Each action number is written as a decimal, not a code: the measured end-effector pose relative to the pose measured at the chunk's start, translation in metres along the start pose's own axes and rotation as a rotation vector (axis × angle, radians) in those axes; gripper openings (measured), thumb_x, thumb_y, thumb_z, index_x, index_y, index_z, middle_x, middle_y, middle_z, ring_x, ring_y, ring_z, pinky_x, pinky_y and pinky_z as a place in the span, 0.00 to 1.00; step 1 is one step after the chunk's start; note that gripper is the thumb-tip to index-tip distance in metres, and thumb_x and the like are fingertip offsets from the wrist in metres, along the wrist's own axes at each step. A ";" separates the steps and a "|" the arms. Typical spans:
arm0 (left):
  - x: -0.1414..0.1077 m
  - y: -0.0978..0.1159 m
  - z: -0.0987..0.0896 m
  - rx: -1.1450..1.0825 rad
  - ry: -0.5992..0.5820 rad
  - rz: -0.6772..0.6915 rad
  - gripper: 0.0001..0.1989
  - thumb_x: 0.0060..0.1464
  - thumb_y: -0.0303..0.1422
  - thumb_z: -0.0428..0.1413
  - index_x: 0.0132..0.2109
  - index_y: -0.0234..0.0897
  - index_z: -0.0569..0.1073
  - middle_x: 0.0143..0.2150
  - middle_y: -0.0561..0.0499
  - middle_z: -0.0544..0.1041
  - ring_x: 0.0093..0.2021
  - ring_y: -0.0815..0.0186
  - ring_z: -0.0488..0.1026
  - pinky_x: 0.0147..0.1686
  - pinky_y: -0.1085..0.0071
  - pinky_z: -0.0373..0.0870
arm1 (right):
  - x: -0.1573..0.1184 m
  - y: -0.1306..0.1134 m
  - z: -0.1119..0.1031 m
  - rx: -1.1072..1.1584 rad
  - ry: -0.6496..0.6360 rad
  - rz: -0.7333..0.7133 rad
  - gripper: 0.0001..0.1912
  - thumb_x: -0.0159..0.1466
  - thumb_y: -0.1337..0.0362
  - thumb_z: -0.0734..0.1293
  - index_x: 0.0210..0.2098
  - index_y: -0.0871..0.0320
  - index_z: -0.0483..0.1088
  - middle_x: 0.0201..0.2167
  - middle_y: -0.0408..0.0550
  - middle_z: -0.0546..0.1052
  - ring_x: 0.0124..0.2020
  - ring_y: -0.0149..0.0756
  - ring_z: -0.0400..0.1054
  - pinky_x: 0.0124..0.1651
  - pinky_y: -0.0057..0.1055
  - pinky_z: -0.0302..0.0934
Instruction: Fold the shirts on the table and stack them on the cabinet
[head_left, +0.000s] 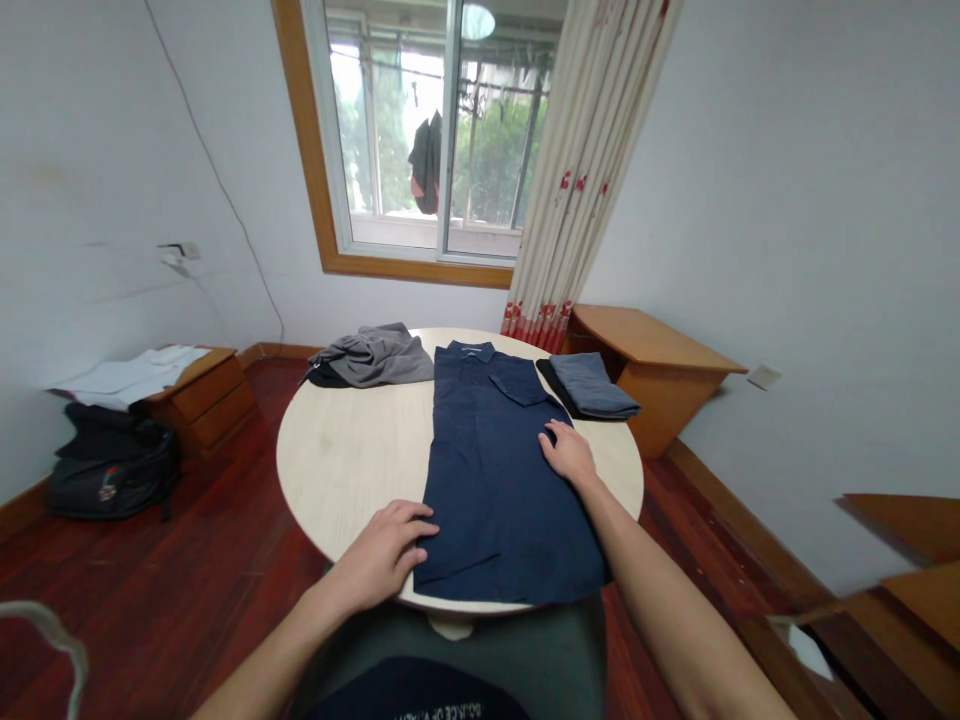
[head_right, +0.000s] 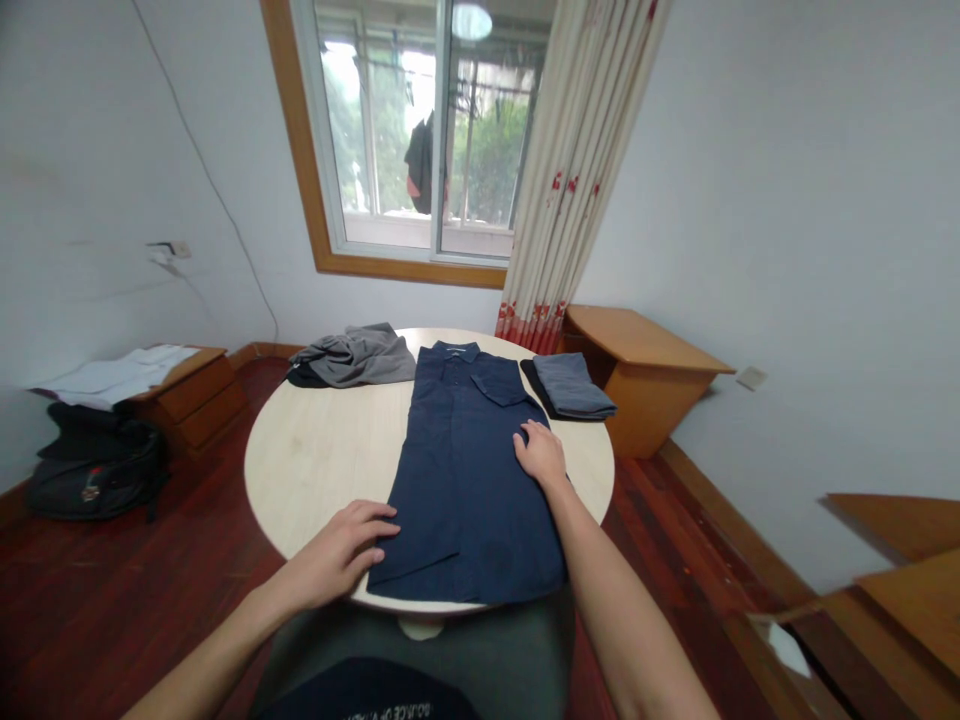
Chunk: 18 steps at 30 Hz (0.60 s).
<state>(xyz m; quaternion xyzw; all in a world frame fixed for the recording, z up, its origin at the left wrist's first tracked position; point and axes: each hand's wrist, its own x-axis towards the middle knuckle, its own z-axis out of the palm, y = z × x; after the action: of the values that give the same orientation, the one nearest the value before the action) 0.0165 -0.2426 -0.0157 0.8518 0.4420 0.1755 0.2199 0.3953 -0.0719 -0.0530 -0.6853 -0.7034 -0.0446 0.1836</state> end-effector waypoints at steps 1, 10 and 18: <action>-0.002 -0.004 -0.004 -0.045 0.005 0.041 0.17 0.61 0.28 0.51 0.53 0.43 0.79 0.60 0.44 0.74 0.60 0.56 0.68 0.62 0.56 0.64 | 0.000 0.000 -0.001 -0.002 -0.001 0.003 0.24 0.70 0.57 0.58 0.57 0.64 0.72 0.62 0.58 0.71 0.64 0.46 0.64 0.67 0.38 0.54; 0.006 -0.012 -0.004 -0.083 0.052 0.212 0.09 0.59 0.29 0.55 0.37 0.42 0.80 0.51 0.47 0.77 0.54 0.55 0.69 0.56 0.57 0.64 | 0.003 -0.041 -0.015 0.053 0.100 -0.084 0.19 0.66 0.62 0.60 0.52 0.60 0.74 0.55 0.57 0.76 0.58 0.47 0.67 0.63 0.43 0.57; 0.013 -0.013 0.006 -0.261 0.088 0.413 0.10 0.67 0.32 0.48 0.38 0.40 0.73 0.36 0.50 0.80 0.40 0.64 0.72 0.47 0.65 0.67 | 0.037 -0.172 0.007 0.213 -0.222 -0.569 0.32 0.69 0.51 0.60 0.68 0.59 0.61 0.70 0.56 0.59 0.71 0.47 0.51 0.72 0.48 0.43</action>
<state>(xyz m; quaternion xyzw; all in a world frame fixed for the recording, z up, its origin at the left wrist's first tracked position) 0.0179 -0.2265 -0.0265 0.8798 0.2414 0.3094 0.2681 0.2257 -0.0448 -0.0150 -0.4389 -0.8831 0.0548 0.1564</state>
